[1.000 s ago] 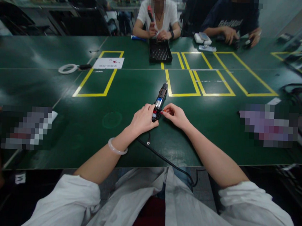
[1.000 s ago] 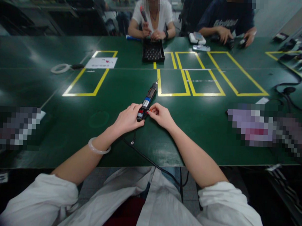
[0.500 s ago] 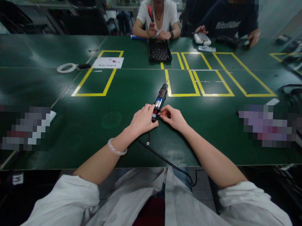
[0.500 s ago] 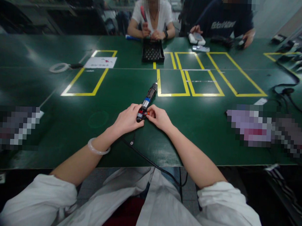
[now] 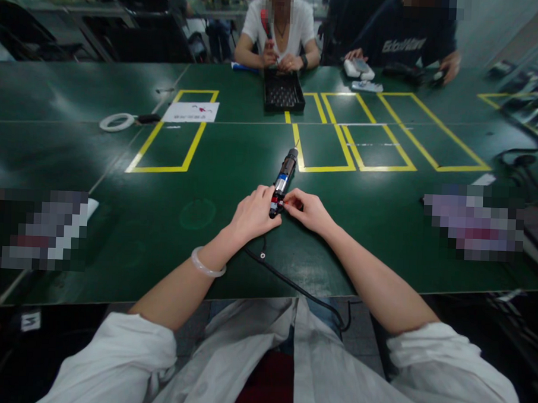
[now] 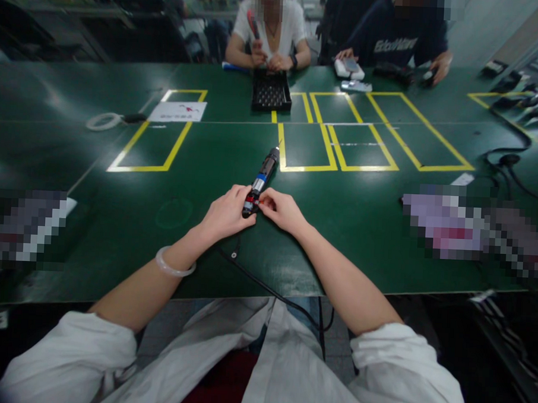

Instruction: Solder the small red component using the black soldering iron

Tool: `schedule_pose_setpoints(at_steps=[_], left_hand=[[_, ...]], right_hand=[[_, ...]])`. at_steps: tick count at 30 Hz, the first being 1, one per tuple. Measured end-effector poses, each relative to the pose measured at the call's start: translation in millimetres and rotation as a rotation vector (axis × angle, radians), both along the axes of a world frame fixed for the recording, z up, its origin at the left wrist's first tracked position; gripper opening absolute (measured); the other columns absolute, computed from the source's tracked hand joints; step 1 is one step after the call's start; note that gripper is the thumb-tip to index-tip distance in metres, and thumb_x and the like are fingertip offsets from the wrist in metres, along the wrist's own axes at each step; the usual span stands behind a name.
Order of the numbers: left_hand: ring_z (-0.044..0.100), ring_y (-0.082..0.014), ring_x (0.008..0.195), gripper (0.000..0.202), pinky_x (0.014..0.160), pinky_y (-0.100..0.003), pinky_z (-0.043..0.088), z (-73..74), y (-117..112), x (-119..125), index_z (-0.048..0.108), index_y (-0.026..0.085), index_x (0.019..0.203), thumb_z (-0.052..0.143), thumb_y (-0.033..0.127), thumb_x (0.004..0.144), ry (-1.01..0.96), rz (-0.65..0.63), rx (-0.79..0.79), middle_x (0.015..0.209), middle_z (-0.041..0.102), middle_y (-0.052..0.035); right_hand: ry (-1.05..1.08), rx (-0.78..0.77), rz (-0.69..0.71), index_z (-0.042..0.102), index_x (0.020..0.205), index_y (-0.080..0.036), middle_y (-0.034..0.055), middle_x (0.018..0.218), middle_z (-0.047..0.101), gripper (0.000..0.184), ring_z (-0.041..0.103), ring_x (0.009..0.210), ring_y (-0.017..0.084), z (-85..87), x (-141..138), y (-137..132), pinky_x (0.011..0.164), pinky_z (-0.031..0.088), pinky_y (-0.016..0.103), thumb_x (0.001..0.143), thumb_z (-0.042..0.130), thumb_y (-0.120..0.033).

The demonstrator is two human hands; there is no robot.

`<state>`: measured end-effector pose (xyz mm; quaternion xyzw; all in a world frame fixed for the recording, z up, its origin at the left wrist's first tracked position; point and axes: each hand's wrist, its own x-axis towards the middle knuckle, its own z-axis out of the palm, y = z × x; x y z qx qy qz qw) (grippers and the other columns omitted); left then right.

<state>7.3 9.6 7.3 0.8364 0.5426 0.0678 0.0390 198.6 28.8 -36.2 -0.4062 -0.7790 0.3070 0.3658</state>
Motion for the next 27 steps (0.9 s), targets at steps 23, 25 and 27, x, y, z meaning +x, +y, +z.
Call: schedule_pose_setpoints(at_steps=[23, 25, 27], left_hand=[[0.057, -0.0265, 0.106, 0.047, 0.082, -0.035, 0.048, -15.6, 7, 6, 0.05, 0.016, 0.126, 0.048, 0.05, 0.095, -0.063, 0.097, 0.089, 0.12, 0.055, -0.0133], [0.057, -0.0258, 0.106, 0.046, 0.082, -0.034, 0.048, -15.8, 7, 6, 0.05, 0.016, 0.127, 0.048, 0.05, 0.096, -0.067, 0.101, 0.086, 0.12, 0.055, -0.0133], [0.057, -0.0257, 0.106, 0.047, 0.082, -0.035, 0.049, -15.2, 7, 6, 0.049, 0.016, 0.128, 0.047, 0.049, 0.096, -0.069, 0.101, 0.083, 0.121, 0.055, -0.0133]], right_hand=[[-0.002, -0.009, 0.032, 0.055, 0.118, -0.017, 0.0006, 0.084, 0.063, 0.033, 0.056, 0.068, 0.013, 0.3, -1, -2, 0.071, 0.045, 0.026, 0.085, 0.049, -0.016], [0.002, -0.014, 0.038, 0.054, 0.12, -0.017, 0.0003, 0.083, 0.063, 0.035, 0.057, 0.068, 0.013, 0.9, -1, -2, 0.071, 0.046, 0.026, 0.086, 0.05, -0.016], [0.013, -0.016, 0.049, 0.053, 0.122, -0.018, 0.0, 0.083, 0.063, 0.035, 0.057, 0.069, 0.013, 0.7, 0, -2, 0.072, 0.046, 0.026, 0.087, 0.051, -0.018]])
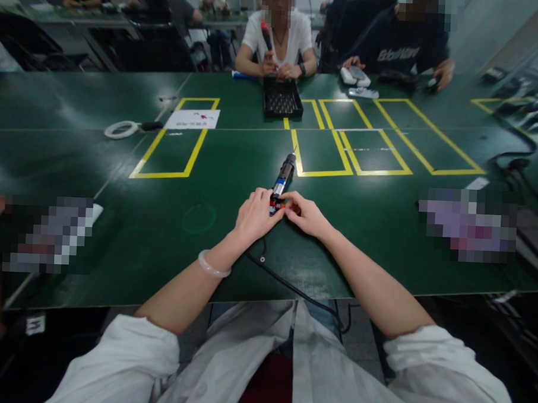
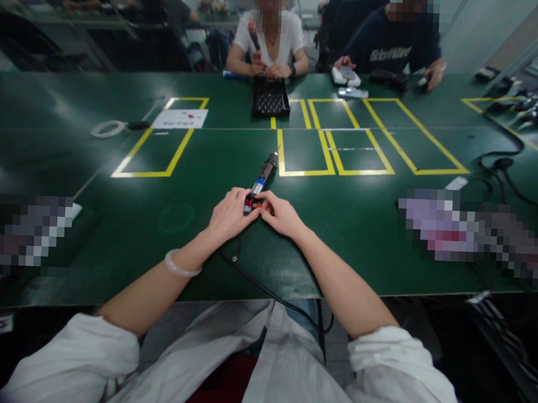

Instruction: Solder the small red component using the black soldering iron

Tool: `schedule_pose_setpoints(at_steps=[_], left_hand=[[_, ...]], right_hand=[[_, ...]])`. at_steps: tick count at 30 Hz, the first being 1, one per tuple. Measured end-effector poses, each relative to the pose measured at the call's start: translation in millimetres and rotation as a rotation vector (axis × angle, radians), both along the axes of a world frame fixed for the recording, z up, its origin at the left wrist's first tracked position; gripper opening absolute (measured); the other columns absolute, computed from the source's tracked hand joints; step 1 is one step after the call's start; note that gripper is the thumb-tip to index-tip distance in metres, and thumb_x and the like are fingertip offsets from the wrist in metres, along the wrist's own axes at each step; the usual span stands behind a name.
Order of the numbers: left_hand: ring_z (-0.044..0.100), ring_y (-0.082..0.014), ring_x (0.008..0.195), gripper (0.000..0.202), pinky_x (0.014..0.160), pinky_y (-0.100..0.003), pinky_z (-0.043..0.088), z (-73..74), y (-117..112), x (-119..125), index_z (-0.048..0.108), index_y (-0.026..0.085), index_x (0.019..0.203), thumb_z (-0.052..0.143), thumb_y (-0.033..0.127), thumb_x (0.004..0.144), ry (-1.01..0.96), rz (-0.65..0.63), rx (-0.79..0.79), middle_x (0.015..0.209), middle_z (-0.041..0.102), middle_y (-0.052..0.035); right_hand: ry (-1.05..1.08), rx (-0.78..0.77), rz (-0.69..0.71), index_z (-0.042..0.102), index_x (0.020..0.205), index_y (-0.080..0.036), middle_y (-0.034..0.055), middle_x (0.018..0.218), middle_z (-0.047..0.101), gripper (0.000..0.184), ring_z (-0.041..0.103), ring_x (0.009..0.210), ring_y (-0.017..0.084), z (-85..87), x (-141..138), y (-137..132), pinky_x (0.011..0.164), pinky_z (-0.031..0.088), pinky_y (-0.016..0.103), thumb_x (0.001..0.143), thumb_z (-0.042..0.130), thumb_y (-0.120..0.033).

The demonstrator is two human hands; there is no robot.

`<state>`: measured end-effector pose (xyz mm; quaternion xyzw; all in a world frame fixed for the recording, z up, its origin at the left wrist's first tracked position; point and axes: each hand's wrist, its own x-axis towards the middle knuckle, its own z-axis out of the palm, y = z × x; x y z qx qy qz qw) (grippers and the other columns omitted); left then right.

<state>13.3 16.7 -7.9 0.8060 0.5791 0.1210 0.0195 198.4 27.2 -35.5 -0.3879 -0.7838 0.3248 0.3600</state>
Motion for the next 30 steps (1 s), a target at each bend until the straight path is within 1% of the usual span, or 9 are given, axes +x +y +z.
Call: schedule_pose_setpoints(at_steps=[7, 14, 19, 24, 27, 30], left_hand=[[0.057, -0.0259, 0.107, 0.051, 0.083, -0.035, 0.049, 1.9, -1, 0, 0.046, 0.017, 0.136, 0.047, 0.048, 0.095, 0.002, -0.005, -0.018, 0.123, 0.054, -0.0133], [0.055, -0.0267, 0.106, 0.062, 0.085, -0.037, 0.048, 4.7, 0, -2, 0.035, 0.021, 0.15, 0.047, 0.047, 0.096, 0.02, -0.029, -0.023, 0.122, 0.053, -0.0129], [0.053, -0.0277, 0.107, 0.062, 0.087, -0.037, 0.046, 5.9, 5, -12, 0.036, 0.026, 0.152, 0.047, 0.049, 0.095, 0.079, -0.059, 0.015, 0.124, 0.052, -0.0129], [0.053, -0.0292, 0.107, 0.063, 0.089, -0.039, 0.045, 8.6, 14, -37, 0.036, 0.027, 0.153, 0.045, 0.052, 0.095, 0.138, -0.037, 0.02, 0.125, 0.052, -0.0133], [0.053, -0.0308, 0.108, 0.063, 0.091, -0.041, 0.046, 12.0, 21, -61, 0.037, 0.026, 0.153, 0.04, 0.054, 0.096, 0.165, 0.033, -0.004, 0.127, 0.051, -0.0148], [0.053, -0.0328, 0.11, 0.065, 0.092, -0.044, 0.045, 15.0, 28, -92, 0.036, 0.027, 0.153, 0.036, 0.056, 0.096, 0.185, 0.132, -0.04, 0.13, 0.05, -0.016]], right_hand=[[0.023, -0.022, 0.012, 0.052, 0.123, -0.02, -0.0007, 0.082, 0.061, 0.034, 0.058, 0.068, 0.013, -1.2, 1, 1, 0.071, 0.047, 0.027, 0.09, 0.052, -0.023], [0.036, -0.024, 0.018, 0.053, 0.123, -0.018, -0.001, 0.08, 0.061, 0.033, 0.057, 0.066, 0.012, -1.1, 1, 1, 0.069, 0.047, 0.026, 0.09, 0.052, -0.023], [0.01, -0.02, 0.016, 0.052, 0.123, -0.018, -0.0007, 0.082, 0.062, 0.035, 0.055, 0.064, 0.011, -0.9, 3, 2, 0.066, 0.045, 0.025, 0.089, 0.053, -0.022], [-0.005, -0.038, -0.002, 0.052, 0.122, -0.018, -0.0009, 0.081, 0.063, 0.033, 0.055, 0.064, 0.011, 1.2, 4, 2, 0.067, 0.044, 0.024, 0.089, 0.052, -0.024], [-0.003, -0.039, 0.006, 0.052, 0.122, -0.018, -0.0005, 0.081, 0.063, 0.033, 0.056, 0.065, 0.012, 1.9, 3, 1, 0.068, 0.044, 0.025, 0.089, 0.052, -0.024], [-0.009, -0.035, 0.008, 0.053, 0.121, -0.018, -0.0001, 0.081, 0.063, 0.033, 0.057, 0.066, 0.012, 2.2, 3, 1, 0.068, 0.044, 0.025, 0.089, 0.052, -0.023]])
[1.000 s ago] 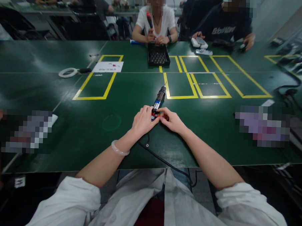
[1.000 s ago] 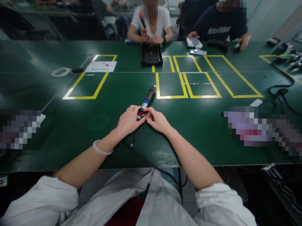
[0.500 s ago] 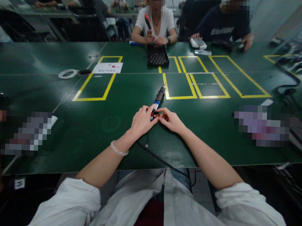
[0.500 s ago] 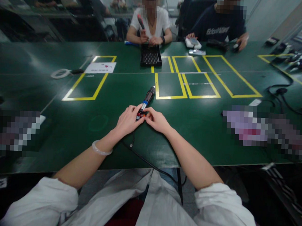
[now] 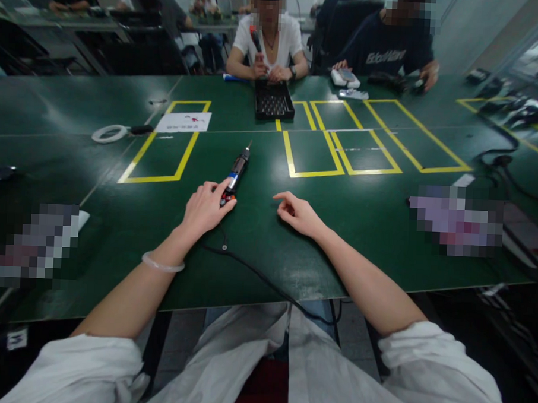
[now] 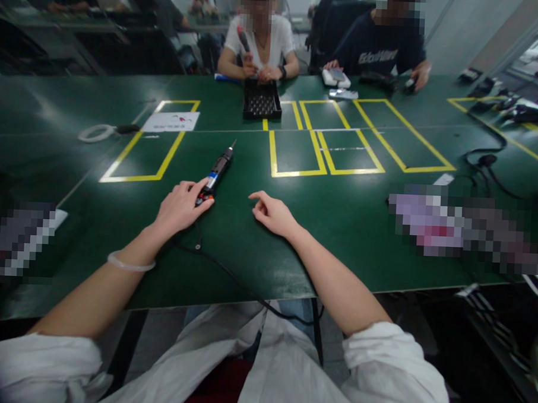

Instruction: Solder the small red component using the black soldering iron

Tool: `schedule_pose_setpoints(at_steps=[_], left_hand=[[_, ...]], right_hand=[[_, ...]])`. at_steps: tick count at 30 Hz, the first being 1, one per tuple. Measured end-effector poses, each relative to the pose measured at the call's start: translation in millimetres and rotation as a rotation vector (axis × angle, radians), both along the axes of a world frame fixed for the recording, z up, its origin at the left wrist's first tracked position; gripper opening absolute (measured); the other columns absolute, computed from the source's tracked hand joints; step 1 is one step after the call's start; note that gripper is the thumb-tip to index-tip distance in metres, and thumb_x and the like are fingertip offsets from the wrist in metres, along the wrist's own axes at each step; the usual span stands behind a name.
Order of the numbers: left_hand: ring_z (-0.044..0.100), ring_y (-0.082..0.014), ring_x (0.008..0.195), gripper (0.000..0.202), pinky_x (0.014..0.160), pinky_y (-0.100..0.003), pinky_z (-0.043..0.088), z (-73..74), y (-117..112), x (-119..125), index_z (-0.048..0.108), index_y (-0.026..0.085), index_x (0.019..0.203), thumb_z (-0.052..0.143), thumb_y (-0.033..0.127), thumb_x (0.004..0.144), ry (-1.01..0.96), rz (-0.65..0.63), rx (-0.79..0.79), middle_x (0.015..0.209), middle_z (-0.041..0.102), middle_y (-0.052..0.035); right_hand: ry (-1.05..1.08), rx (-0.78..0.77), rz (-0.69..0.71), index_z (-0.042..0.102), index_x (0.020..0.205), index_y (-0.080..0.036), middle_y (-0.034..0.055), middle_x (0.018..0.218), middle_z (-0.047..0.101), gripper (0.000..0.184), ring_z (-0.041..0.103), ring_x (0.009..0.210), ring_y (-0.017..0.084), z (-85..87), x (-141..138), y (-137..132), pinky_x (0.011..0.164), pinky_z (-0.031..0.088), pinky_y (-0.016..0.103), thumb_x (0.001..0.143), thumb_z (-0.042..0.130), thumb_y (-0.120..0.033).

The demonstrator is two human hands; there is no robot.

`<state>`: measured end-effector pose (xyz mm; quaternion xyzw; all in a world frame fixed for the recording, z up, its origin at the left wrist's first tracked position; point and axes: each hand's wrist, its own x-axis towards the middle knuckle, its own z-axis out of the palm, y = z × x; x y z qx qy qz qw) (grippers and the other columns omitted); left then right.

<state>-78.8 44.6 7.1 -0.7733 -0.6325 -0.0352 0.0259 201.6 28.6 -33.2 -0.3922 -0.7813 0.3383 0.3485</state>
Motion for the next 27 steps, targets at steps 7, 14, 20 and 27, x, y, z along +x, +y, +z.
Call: schedule_pose_setpoints(at_steps=[7, 14, 20, 27], left_hand=[[0.05, -0.0348, 0.114, 0.069, 0.094, -0.046, 0.042, 4.7, 17, -87, 0.033, 0.022, 0.155, 0.033, 0.058, 0.096, 0.062, 0.232, -0.05, 0.132, 0.049, -0.0187], [0.047, -0.0304, 0.114, 0.068, 0.097, -0.042, 0.037, 12.6, 29, -155, 0.029, 0.024, 0.154, 0.023, 0.061, 0.097, 0.182, 0.469, -0.073, 0.135, 0.048, -0.0138], [0.045, -0.029, 0.116, 0.068, 0.099, -0.04, 0.034, 17.9, 30, -180, 0.042, 0.018, 0.144, 0.018, 0.06, 0.096, 0.318, 0.536, -0.038, 0.138, 0.047, -0.0136], [0.049, -0.0237, 0.105, 0.06, 0.083, -0.031, 0.042, 18.4, 18, -163, 0.055, 0.013, 0.125, 0.022, 0.056, 0.098, 0.39, 0.461, 0.084, 0.125, 0.052, -0.0114]], right_hand=[[-0.023, 0.003, -0.006, 0.054, 0.12, -0.018, -0.0001, 0.082, 0.064, 0.031, 0.057, 0.067, 0.012, -0.8, 0, 0, 0.069, 0.043, 0.025, 0.089, 0.052, -0.023], [-0.028, -0.001, -0.005, 0.055, 0.119, -0.018, -0.0004, 0.081, 0.064, 0.03, 0.057, 0.067, 0.012, -1.8, 0, 1, 0.068, 0.043, 0.025, 0.089, 0.052, -0.022], [-0.035, -0.012, -0.009, 0.055, 0.118, -0.018, -0.0002, 0.081, 0.065, 0.029, 0.057, 0.067, 0.012, -1.5, 0, 1, 0.069, 0.043, 0.025, 0.089, 0.052, -0.023], [-0.038, -0.015, -0.007, 0.056, 0.117, -0.018, 0.0, 0.081, 0.065, 0.028, 0.057, 0.067, 0.013, -2.4, 0, 2, 0.069, 0.043, 0.025, 0.089, 0.053, -0.023]])
